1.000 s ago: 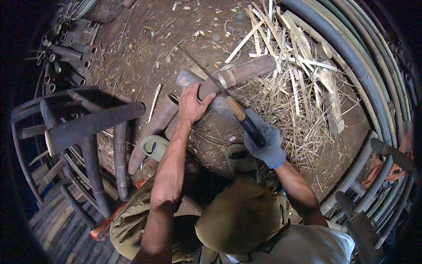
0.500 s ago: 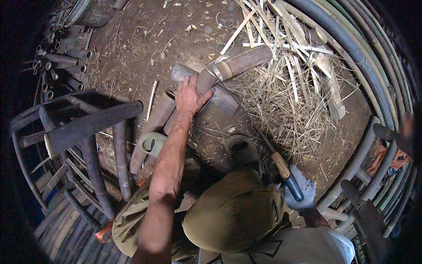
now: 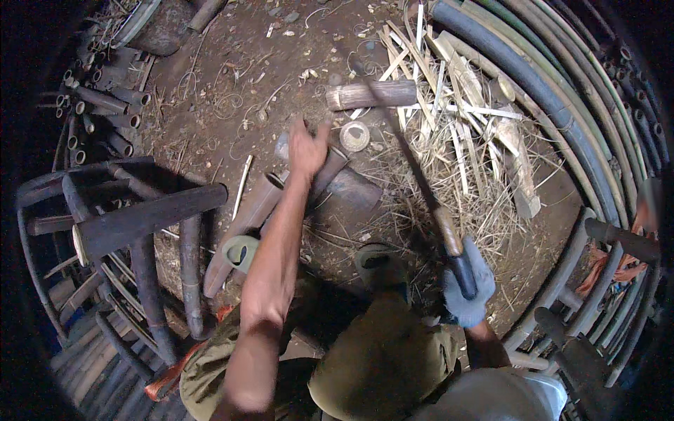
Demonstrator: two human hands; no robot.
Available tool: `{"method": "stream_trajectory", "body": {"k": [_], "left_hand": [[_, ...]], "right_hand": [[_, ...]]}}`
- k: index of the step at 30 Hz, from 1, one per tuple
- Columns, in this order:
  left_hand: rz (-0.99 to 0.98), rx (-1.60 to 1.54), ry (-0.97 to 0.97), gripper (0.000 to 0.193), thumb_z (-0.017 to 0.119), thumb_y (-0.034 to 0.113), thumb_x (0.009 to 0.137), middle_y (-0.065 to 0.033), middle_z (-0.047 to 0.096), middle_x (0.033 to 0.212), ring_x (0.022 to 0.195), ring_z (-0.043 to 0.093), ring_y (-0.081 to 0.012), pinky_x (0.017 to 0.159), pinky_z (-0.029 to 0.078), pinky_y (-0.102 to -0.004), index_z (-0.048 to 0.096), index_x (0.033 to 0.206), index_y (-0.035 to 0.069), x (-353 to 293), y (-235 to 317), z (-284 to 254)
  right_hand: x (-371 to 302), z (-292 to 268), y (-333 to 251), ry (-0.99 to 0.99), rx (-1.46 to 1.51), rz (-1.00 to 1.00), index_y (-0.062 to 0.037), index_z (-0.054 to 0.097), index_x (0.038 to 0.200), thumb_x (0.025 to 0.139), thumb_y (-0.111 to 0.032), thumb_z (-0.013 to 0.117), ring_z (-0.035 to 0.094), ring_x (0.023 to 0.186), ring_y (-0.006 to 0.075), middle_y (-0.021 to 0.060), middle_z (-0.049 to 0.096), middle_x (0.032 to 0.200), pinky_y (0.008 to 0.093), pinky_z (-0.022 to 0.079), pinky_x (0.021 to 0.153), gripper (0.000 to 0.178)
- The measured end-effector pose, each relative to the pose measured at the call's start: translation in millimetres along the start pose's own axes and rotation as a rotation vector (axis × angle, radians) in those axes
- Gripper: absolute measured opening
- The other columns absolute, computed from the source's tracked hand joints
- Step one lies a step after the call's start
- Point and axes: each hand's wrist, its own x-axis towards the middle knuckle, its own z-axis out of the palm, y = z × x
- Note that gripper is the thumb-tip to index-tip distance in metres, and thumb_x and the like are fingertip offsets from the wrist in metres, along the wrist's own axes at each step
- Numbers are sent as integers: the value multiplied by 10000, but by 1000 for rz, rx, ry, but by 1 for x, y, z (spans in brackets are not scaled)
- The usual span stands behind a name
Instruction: The person uses a saw and a machete to cut and split bamboo poles, then fits a split bamboo piece into the frame of a bamboo structure.
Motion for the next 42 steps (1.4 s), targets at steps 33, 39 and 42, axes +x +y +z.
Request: {"method": "stream_trajectory", "body": {"k": [33,39,42], "left_hand": [[-164,503,-629,541,650,524,906,-171,706,1037,1007,662,-317,888,511,-455,687,1125,30,-283,-9,-397],[-378,-230,119,366,618,378,981,-50,688,945,915,632,-132,827,528,-329,681,1075,30,-435,-121,-399],[-398,-357,152,287,603,310,974,-50,674,888,841,626,-169,775,506,-367,668,1006,32,-560,-204,-299]], "right_hand": [[-16,-41,40,-277,193,-112,13,611,1122,917,-174,545,497,695,148,36,554,836,295,386,623,285],[7,-31,-11,-326,49,-289,10,598,1151,925,-163,544,489,761,155,44,545,901,302,377,676,290],[5,-18,-36,-415,-42,-380,9,592,1166,929,-157,544,486,794,159,47,541,933,306,373,702,294]]}}
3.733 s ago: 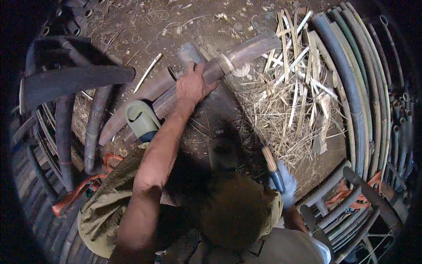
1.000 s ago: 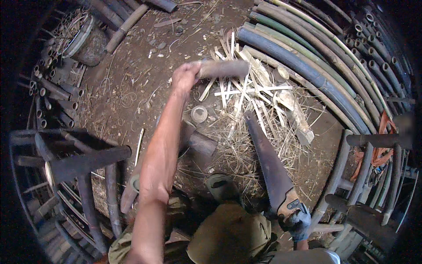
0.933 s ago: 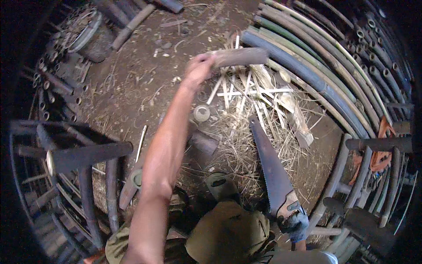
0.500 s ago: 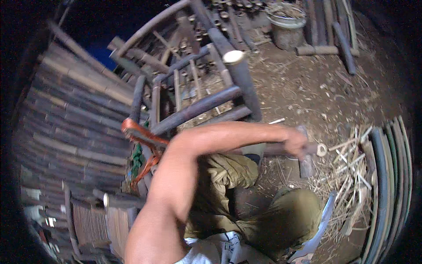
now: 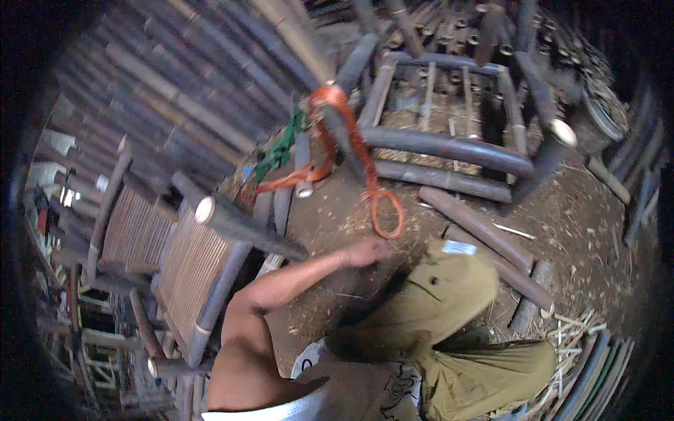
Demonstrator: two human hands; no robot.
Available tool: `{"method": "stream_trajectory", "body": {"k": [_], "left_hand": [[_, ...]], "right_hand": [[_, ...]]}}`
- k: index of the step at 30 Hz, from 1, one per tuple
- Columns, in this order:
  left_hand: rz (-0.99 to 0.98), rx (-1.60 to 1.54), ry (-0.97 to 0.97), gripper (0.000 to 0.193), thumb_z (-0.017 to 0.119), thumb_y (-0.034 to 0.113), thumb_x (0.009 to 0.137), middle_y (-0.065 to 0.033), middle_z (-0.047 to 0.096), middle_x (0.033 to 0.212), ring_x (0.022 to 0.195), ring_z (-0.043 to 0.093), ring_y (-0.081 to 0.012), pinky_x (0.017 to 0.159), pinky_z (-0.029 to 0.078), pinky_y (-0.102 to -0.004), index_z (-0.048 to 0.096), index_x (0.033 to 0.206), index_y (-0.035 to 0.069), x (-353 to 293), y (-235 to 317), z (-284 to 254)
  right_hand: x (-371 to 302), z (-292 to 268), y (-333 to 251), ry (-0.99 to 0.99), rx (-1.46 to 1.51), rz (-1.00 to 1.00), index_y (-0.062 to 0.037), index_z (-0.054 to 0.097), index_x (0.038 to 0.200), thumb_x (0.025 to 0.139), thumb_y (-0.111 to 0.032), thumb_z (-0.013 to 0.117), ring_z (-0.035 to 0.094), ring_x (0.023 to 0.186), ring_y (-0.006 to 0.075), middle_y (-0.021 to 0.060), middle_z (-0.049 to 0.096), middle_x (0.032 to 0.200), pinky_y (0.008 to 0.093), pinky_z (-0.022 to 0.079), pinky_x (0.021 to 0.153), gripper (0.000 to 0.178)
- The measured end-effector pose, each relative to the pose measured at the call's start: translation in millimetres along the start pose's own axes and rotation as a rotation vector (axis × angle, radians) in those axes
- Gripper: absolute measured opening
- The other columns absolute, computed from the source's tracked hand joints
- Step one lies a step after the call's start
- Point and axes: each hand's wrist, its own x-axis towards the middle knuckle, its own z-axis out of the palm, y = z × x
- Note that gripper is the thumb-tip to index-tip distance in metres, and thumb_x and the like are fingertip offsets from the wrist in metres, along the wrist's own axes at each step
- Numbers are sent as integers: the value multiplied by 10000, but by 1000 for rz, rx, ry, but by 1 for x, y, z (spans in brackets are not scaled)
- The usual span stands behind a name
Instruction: The person uses a saw and a machete to cut and split bamboo poles, then fits a split bamboo piece into the frame of a bamboo structure.
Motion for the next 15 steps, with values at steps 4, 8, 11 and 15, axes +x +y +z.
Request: {"method": "stream_trajectory", "body": {"k": [4,8,11,15], "left_hand": [[-429,272,-229,288,624,319,933,-103,676,868,798,632,-237,738,503,-404,666,970,36,-140,-132,86],[-820,77,-297,281,635,312,913,-129,671,849,782,637,-275,720,500,-425,657,944,33,-235,-201,158],[-914,-61,-224,276,644,307,898,-149,667,835,771,640,-303,707,498,-441,650,925,32,-249,-223,196],[-768,-166,-13,272,656,300,877,-175,663,817,755,645,-341,689,495,-462,641,900,29,-181,-258,209]], "right_hand": [[14,16,-28,-86,-102,-55,7,583,1186,934,-150,543,480,837,165,52,535,976,311,367,737,300],[27,41,-61,-165,-171,-119,5,575,1205,939,-143,543,475,881,170,57,529,1020,316,360,772,306],[34,54,-84,-215,-213,-169,4,568,1220,943,-137,542,472,913,174,61,525,1052,320,356,799,312],[37,72,-110,-268,-252,-219,2,560,1240,948,-130,542,467,957,179,66,519,1095,325,350,834,321]]}}
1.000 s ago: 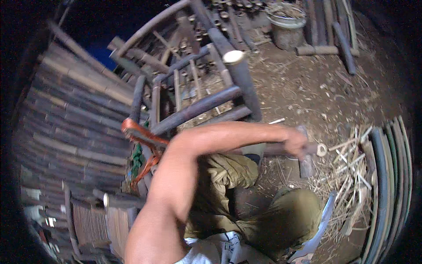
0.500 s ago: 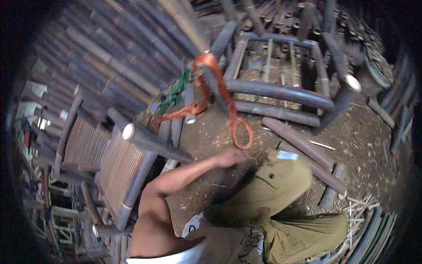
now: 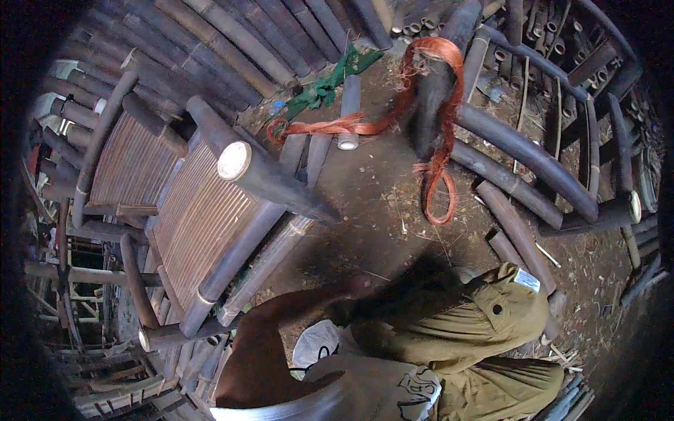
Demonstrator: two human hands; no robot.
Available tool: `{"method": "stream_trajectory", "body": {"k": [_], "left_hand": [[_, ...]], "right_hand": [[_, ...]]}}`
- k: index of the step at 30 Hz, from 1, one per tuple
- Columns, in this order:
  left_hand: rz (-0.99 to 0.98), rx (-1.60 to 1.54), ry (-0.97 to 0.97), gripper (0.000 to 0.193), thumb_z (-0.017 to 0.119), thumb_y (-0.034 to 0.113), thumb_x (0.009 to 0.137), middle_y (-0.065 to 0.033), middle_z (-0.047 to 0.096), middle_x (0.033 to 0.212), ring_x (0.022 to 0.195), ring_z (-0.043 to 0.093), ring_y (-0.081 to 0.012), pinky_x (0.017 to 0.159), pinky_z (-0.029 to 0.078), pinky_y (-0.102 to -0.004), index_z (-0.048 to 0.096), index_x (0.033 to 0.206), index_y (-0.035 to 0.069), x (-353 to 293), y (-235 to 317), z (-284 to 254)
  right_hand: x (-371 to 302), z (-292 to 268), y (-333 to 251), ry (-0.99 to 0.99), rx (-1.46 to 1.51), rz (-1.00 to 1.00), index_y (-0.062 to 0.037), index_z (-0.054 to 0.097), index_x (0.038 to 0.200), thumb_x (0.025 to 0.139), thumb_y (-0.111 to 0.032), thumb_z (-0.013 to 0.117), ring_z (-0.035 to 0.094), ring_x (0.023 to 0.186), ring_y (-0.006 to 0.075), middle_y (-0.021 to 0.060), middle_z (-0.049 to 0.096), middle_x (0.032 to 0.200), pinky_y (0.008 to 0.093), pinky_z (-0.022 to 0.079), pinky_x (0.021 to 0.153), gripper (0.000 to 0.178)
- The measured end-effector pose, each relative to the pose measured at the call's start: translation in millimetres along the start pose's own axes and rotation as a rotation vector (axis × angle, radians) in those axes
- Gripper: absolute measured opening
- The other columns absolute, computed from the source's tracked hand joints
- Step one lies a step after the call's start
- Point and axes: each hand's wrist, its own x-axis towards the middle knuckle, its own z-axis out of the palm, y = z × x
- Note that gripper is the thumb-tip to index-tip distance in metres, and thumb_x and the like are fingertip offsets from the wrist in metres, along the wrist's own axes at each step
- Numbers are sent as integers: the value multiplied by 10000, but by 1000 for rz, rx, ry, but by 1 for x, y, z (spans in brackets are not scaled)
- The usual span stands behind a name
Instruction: The person uses a saw and a machete to cut and split bamboo poles, then fits a split bamboo piece into the frame of a bamboo structure.
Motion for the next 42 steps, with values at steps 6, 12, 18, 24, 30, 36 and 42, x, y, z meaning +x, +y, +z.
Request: {"method": "stream_trajectory", "body": {"k": [6,12,18,24,30,36,42], "left_hand": [[410,-56,754,260,645,238,862,-244,660,904,859,655,-414,770,506,-524,651,1002,19,54,146,-131],[-531,250,1405,474,576,238,894,-220,492,1353,1240,500,-380,979,448,-469,486,1293,-2,74,178,-336],[-1031,-243,1414,558,497,312,972,-198,493,1373,1256,494,-335,1017,454,-462,452,1397,-46,121,90,-372],[-738,68,913,467,554,326,958,-181,501,1346,1215,540,-370,950,522,-469,557,1312,20,118,106,-378],[-214,209,858,335,581,267,883,-116,736,1093,1083,690,-311,925,537,-450,731,1145,122,133,129,-426],[295,-1613,610,215,535,296,944,-11,599,731,625,589,-156,568,545,-292,591,864,104,70,234,-385],[512,-2007,243,211,582,312,959,-25,622,888,754,586,-147,689,529,-290,591,986,103,-42,356,-222]], "right_hand": [[15,5,-15,-26,-49,-10,-1,547,1269,956,-119,541,459,1022,187,74,510,1160,332,341,886,335],[27,8,-18,-72,-77,18,-4,535,1299,964,-108,540,451,1088,195,82,501,1225,339,332,939,351],[38,9,-5,-98,-73,80,-6,522,1329,972,-97,539,444,1153,202,89,493,1289,347,323,991,368],[30,-10,4,-34,-115,116,-9,510,1358,980,-86,538,436,1218,210,97,484,1354,354,314,1044,387],[21,-53,5,50,-132,44,-12,497,1388,988,-75,537,429,1284,218,105,475,1419,361,304,1096,407],[41,-127,-15,240,-93,-158,-15,484,1417,995,-64,536,421,1349,226,112,466,1484,369,295,1149,428],[75,-149,-140,358,70,-246,-24,526,1391,961,-43,580,538,1246,208,117,562,1378,333,421,1057,434]]}}
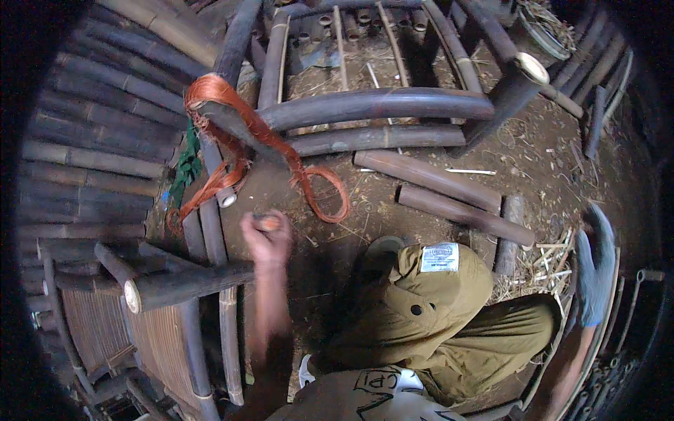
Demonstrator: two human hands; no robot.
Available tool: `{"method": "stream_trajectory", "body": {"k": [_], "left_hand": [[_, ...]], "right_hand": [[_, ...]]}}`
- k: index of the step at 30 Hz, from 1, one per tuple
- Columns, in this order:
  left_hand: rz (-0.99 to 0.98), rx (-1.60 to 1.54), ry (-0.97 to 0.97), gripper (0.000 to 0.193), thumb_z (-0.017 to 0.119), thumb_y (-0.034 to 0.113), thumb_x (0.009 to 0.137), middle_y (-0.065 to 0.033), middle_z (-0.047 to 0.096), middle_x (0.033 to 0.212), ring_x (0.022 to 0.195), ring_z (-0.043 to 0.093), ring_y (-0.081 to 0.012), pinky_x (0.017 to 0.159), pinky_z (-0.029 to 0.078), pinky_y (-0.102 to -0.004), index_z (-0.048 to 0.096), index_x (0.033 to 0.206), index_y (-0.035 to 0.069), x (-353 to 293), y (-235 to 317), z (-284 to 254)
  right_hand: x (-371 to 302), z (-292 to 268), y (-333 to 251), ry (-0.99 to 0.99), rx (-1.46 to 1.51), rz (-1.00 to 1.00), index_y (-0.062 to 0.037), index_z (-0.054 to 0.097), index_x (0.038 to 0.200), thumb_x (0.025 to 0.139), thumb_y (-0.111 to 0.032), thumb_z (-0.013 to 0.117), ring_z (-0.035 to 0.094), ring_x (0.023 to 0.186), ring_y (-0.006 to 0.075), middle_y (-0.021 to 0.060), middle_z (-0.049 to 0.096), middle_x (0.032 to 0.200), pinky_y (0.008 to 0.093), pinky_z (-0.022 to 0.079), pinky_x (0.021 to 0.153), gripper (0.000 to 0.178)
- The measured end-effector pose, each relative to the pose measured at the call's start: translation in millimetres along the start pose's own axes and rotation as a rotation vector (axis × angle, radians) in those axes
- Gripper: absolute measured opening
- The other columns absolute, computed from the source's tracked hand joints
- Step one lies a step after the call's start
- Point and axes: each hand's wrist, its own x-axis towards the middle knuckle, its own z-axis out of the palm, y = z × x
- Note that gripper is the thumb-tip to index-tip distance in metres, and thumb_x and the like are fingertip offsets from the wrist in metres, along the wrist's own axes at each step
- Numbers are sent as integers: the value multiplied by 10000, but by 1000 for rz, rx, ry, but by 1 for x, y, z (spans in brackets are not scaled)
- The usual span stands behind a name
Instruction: The person uses a saw and a machete to cut and split bamboo poles, then fits a split bamboo piece into the frame of a bamboo structure.
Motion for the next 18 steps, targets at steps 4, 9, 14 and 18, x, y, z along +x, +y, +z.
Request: {"method": "stream_trajectory", "body": {"k": [4,9,14,18], "left_hand": [[-149,535,-314,325,518,399,1020,-41,605,901,843,580,-185,718,531,-362,569,996,79,-106,-63,10],[-831,47,-234,346,535,404,1016,-49,610,922,831,616,-178,724,549,-341,555,1031,59,-145,-132,48],[-997,874,-688,361,610,407,970,-52,626,914,771,633,-150,601,533,-252,586,1026,51,-153,-162,115],[-863,1340,-1095,339,641,360,946,-44,646,863,788,625,-134,671,537,-303,638,1066,43,-145,-222,171]], "right_hand": [[26,56,-85,-452,73,-232,25,594,1267,948,-215,631,617,1089,220,141,639,1204,345,482,947,401],[37,95,-126,-1131,-55,-63,-11,629,1257,904,-812,276,698,872,341,255,687,1048,455,555,748,944],[28,101,-74,-1250,303,301,-45,629,1276,809,-907,265,704,700,258,212,698,1035,375,599,594,1045],[36,77,-39,-999,433,440,-7,688,904,866,-830,376,664,578,211,113,659,738,321,562,494,881]]}}
